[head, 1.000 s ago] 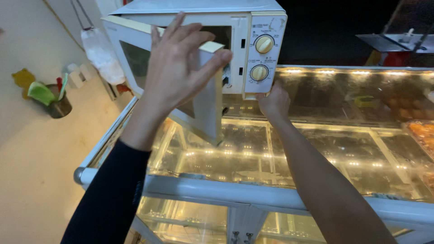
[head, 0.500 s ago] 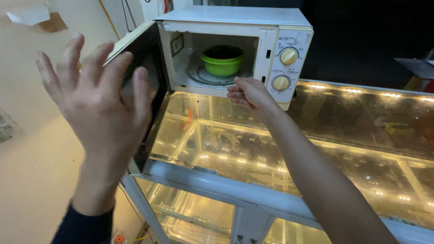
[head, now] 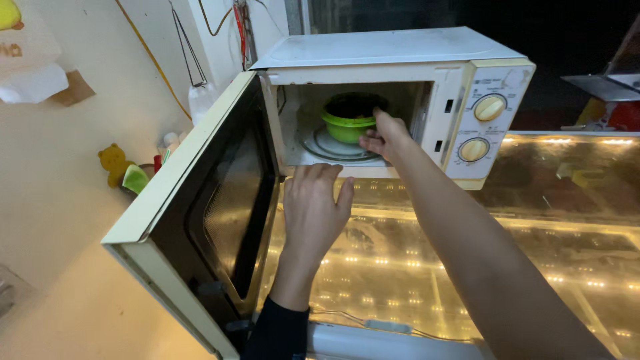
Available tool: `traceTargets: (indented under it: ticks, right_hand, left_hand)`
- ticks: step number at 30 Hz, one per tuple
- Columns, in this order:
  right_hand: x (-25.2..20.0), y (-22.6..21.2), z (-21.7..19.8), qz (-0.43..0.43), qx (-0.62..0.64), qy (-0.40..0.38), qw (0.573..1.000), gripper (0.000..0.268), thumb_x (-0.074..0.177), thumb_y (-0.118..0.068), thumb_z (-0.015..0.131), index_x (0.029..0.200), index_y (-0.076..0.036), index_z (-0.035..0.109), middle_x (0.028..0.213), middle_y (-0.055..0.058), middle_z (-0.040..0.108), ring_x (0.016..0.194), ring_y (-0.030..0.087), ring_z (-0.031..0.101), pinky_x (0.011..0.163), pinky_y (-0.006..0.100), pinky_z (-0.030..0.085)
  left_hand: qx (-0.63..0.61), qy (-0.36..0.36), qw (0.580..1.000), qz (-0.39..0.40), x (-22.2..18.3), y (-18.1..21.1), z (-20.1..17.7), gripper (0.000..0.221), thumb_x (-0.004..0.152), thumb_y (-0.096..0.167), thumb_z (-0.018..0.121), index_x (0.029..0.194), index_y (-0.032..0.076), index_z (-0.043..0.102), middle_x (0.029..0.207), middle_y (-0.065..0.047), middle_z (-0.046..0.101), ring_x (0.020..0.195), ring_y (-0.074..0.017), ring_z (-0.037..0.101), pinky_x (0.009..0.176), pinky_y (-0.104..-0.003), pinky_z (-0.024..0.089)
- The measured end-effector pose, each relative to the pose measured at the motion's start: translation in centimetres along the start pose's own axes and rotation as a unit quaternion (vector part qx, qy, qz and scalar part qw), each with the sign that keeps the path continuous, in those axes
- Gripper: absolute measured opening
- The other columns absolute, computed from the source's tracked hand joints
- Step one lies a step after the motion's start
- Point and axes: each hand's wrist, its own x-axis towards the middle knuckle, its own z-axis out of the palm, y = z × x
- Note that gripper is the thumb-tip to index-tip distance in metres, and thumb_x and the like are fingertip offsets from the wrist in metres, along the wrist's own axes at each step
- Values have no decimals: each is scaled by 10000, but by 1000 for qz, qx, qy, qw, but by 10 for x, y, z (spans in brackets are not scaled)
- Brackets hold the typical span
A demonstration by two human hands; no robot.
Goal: The person places a bowl containing chocolate into a microwave, operates the microwave settings, and later stirs the melted chocolate with a spoon.
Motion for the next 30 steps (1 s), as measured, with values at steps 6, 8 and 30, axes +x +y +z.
traceTargets:
  ticks: [6,8,30]
  right_hand:
    - [7,6,7,-50,54,44,996,277,988,-234,608,1023,40,583,788,72,560,598,218,639,562,311,635]
    - [-15,3,6,-54,62,40,996,259,987,-198,594,981,58,556,767,77,566,595,222,646,569,308,626]
    - [-676,54,-359,-125,-48,258,957,84,933,-118,524,989,-81,574,638,32,589,439,135,526,384,297,434]
  left_hand:
    - [-15,23,1000,-3,-2,1,-10,332,916,272,688,1068,-13,762,1133,-183,720,1110,-326,633,896,-461,479]
    - [1,38,999,-10,-1,1,-18,322,918,259,679,1069,-12,766,1138,-181,717,1107,-330,631,899,-469,485]
    - [-660,-170,732,-26,-135,291,-18,282,1107,198,538,1242,-11,671,909,-48,709,667,-57,550,585,-246,473]
